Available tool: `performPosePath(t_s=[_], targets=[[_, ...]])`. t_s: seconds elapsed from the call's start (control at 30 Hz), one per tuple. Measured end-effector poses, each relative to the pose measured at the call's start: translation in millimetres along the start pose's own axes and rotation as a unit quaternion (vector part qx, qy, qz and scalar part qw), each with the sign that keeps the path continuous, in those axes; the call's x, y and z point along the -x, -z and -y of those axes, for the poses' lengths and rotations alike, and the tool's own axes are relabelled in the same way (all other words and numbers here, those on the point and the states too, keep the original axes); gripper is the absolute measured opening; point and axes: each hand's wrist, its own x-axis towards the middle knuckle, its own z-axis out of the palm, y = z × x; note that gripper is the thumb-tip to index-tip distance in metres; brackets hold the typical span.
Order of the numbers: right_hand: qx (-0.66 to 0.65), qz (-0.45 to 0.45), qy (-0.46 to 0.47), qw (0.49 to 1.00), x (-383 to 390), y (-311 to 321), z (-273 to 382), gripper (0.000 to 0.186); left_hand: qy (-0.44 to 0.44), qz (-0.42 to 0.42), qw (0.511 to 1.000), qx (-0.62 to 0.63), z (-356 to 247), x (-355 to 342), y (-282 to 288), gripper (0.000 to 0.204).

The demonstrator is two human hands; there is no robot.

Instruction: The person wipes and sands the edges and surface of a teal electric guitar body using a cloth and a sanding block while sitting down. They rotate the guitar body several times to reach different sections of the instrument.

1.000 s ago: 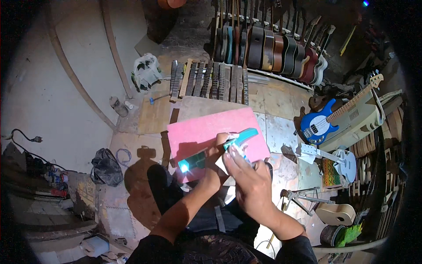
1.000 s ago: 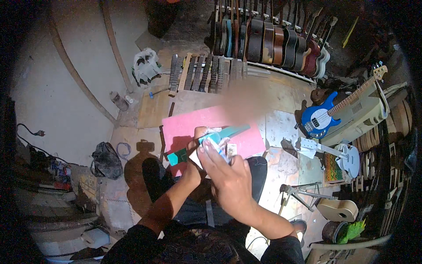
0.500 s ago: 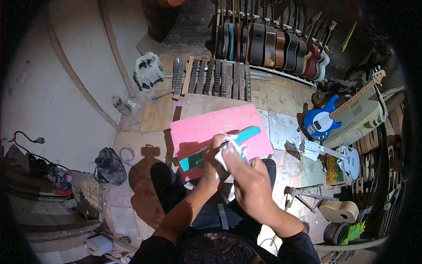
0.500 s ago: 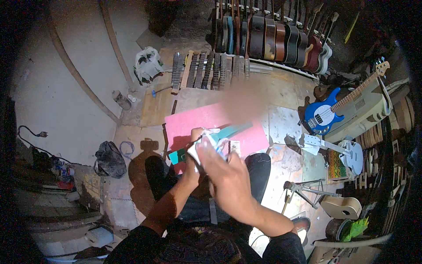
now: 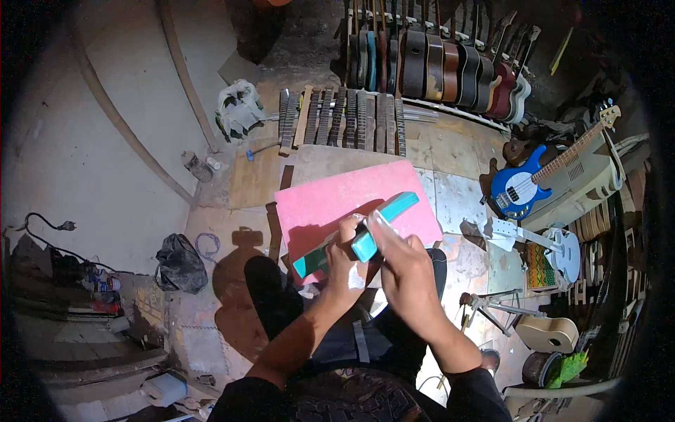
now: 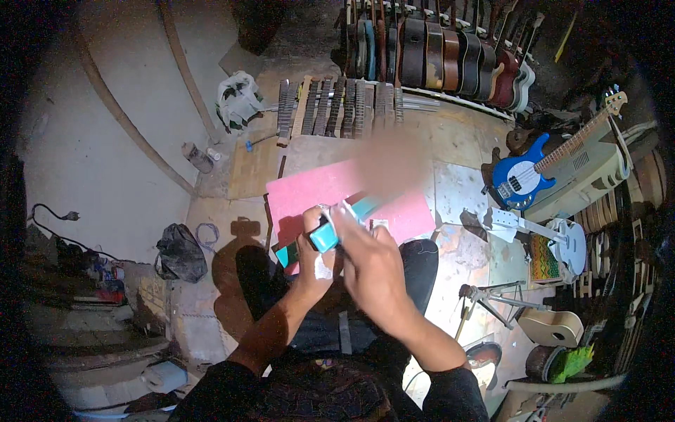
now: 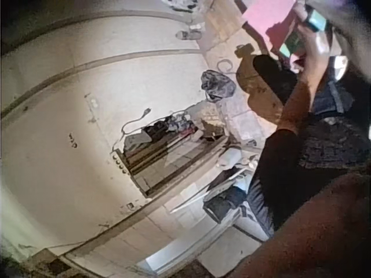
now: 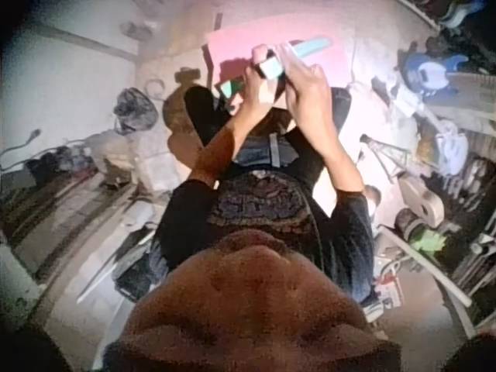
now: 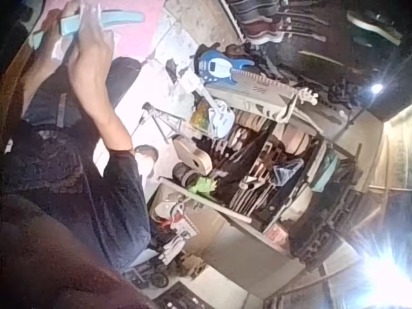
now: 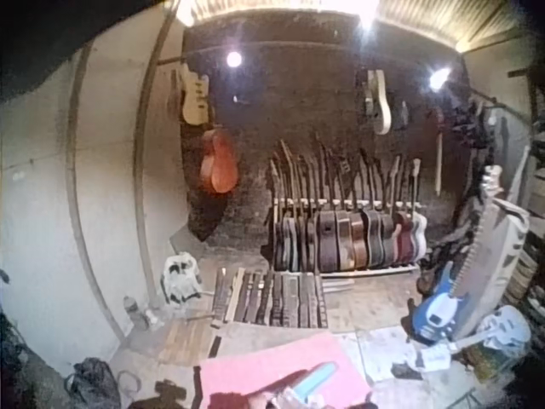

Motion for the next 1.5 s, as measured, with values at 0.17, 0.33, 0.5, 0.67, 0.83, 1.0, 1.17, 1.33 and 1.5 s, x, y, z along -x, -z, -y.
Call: performPosePath(t_s=[0.17,0.33,0.5,0.67,0.83,1.0,1.17,1.33,1.5], targets=[[0.019,-0.013,0.036,0.999,10.4,2.4,6.5,0.063,0.003,0.014,1.0,0.021,-4.2,2.9,-3.2,0.041],[0.015,0.001,0.008,1.0,10.1,9.0,16.3,0.064,0.084,0.017,0.995,0.041,-4.7,3.1,-3.0,0.048],[0.054,0.001,0.01,0.999,6.1,6.8,5.6,0.067,-0.064,0.015,0.996,-0.057,-4.6,2.2,-0.9,0.039],[0.1,0.034,0.034,0.994,23.2,10.3,25.4,0.066,0.073,0.0,0.994,0.077,-15.3,-1.8,-2.7,0.044],[0.115,0.022,0.021,0.993,5.4,14.4,15.6,0.063,0.077,0.032,0.993,0.087,-6.1,7.0,-6.7,0.053],[0.148,0.037,0.055,0.987,23.1,18.0,20.2,0.072,0.12,0.028,0.991,0.049,5.7,10.3,-15.1,0.059],[0.168,0.018,0.036,0.985,11.9,18.1,13.0,0.065,0.069,0.025,0.99,0.117,-24.2,-2.7,-8.6,0.042],[0.164,0.015,0.041,0.985,27.3,21.9,16.3,0.059,0.059,0.012,0.993,0.099,-17.3,5.5,-15.4,0.044],[0.173,0.017,0.022,0.985,21.0,22.4,19.9,0.062,-0.001,0.016,0.998,0.06,-20.0,-2.0,-15.4,0.049]])
